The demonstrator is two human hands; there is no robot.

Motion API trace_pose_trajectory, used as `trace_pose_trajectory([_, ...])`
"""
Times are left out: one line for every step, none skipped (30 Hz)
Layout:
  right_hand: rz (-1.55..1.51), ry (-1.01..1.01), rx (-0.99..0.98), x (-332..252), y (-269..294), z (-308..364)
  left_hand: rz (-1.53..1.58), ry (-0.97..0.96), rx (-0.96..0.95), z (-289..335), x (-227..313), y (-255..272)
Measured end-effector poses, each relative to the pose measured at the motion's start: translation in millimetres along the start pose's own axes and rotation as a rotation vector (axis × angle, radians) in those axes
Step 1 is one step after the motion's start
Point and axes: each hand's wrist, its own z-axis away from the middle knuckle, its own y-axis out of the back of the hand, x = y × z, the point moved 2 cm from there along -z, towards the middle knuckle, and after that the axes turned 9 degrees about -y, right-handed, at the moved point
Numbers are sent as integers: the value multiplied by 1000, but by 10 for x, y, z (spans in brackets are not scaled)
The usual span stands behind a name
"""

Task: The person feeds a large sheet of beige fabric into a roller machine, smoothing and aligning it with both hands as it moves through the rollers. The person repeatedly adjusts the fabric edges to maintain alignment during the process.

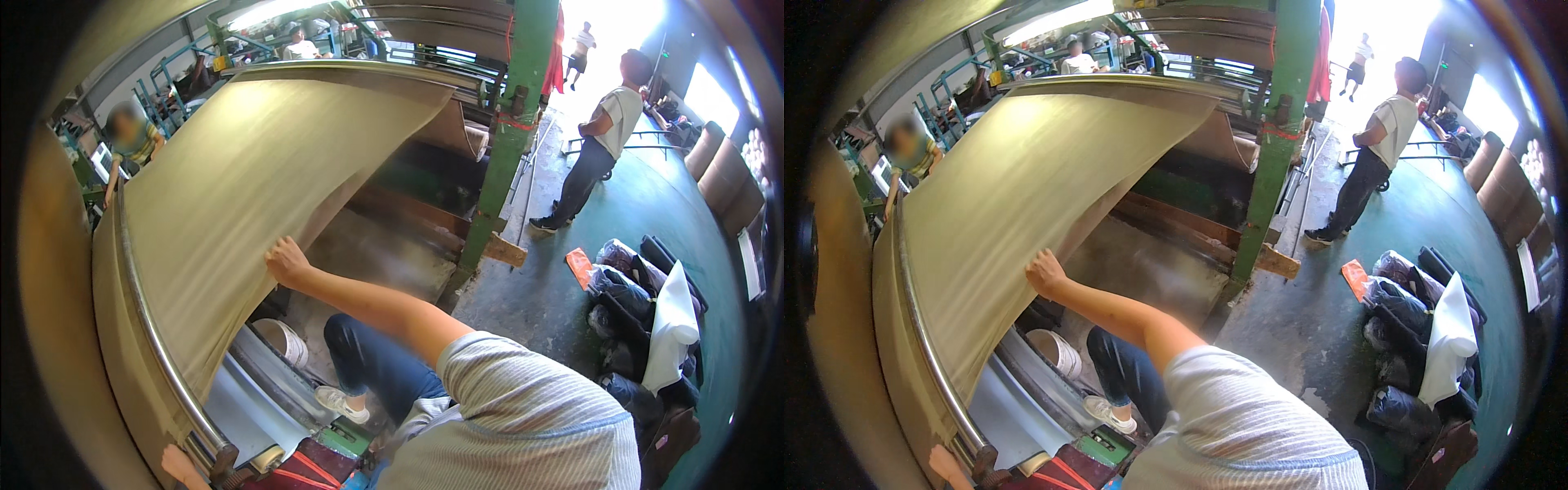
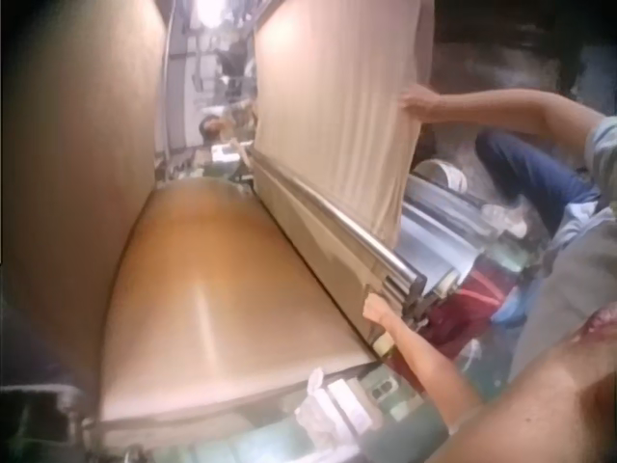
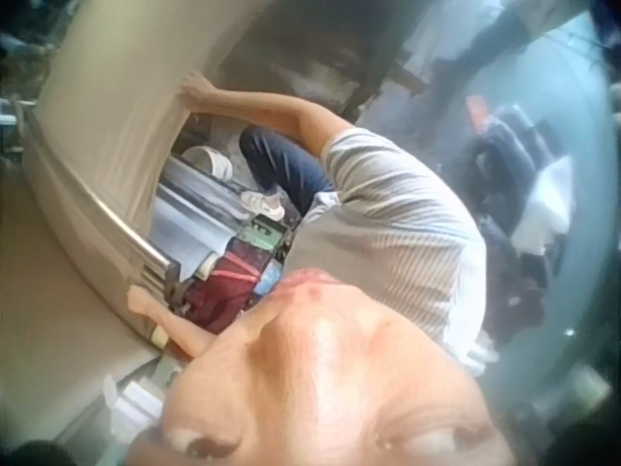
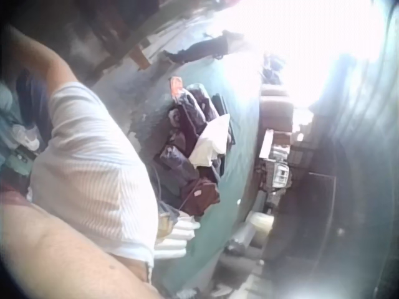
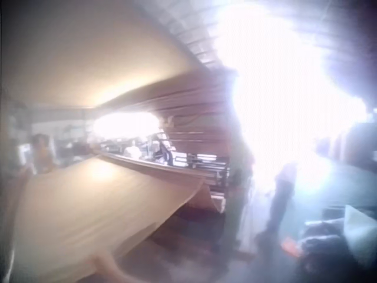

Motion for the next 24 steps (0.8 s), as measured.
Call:
trace_pose_trajectory([12,11,-183,19,-95,99,-5,-29,10,-2,-34,-37])
trace_pose_trajectory([24,21,-373,-24,-224,298,0,-21,-45,-3,16,82])
trace_pose_trajectory([19,142,-280,-14,-309,496,5,-19,-95,1,123,318])
trace_pose_trajectory([-12,149,-285,-99,-325,657,3,-5,-155,40,149,432])
trace_pose_trajectory([-48,137,-285,-201,-319,760,-19,11,-160,86,104,415])
trace_pose_trajectory([-81,121,-285,-271,-286,821,-40,24,-162,128,69,371])
trace_pose_trajectory([-100,138,-289,-328,-257,842,-61,36,-165,155,39,342])
trace_pose_trajectory([-116,152,-297,-377,-239,866,-53,41,-172,159,35,351])
trace_pose_trajectory([-132,166,-305,-420,-220,890,-45,46,-180,167,33,358])
trace_pose_trajectory([-156,188,-279,-469,-197,917,-38,50,-187,172,30,367])
trace_pose_trajectory([-177,211,-250,-509,-216,946,-31,51,-172,159,30,388])
trace_pose_trajectory([-197,235,-221,-558,-237,978,-33,44,-162,134,45,395])
trace_pose_trajectory([-188,237,-206,-613,-262,1011,-33,35,-149,111,50,402])
trace_pose_trajectory([-197,255,-218,-682,-252,1023,-32,38,-141,113,41,384])
trace_pose_trajectory([-206,273,-230,-752,-242,1032,-33,38,-139,115,37,367])
trace_pose_trajectory([-214,290,-242,-822,-231,1047,-33,37,-137,130,27,362])
trace_pose_trajectory([-228,265,-149,-894,-226,1050,-31,34,-136,127,36,372])
trace_pose_trajectory([-239,271,-158,-933,-235,1064,-26,31,-133,133,57,395])
trace_pose_trajectory([-250,276,-166,-983,-246,1073,-28,27,-133,129,72,407])
trace_pose_trajectory([-264,286,-176,-1057,-218,1076,-31,32,-138,148,68,414])
trace_pose_trajectory([-274,270,-208,-1126,-193,1089,-35,39,-133,162,55,384])
trace_pose_trajectory([-287,259,-238,-1218,-176,1105,-54,46,-114,164,27,328])
trace_pose_trajectory([-309,258,-269,-1367,-157,1119,-37,63,-59,197,-87,109])
trace_pose_trajectory([-313,302,-303,-1521,-135,1135,-20,78,-4,240,-204,-102])
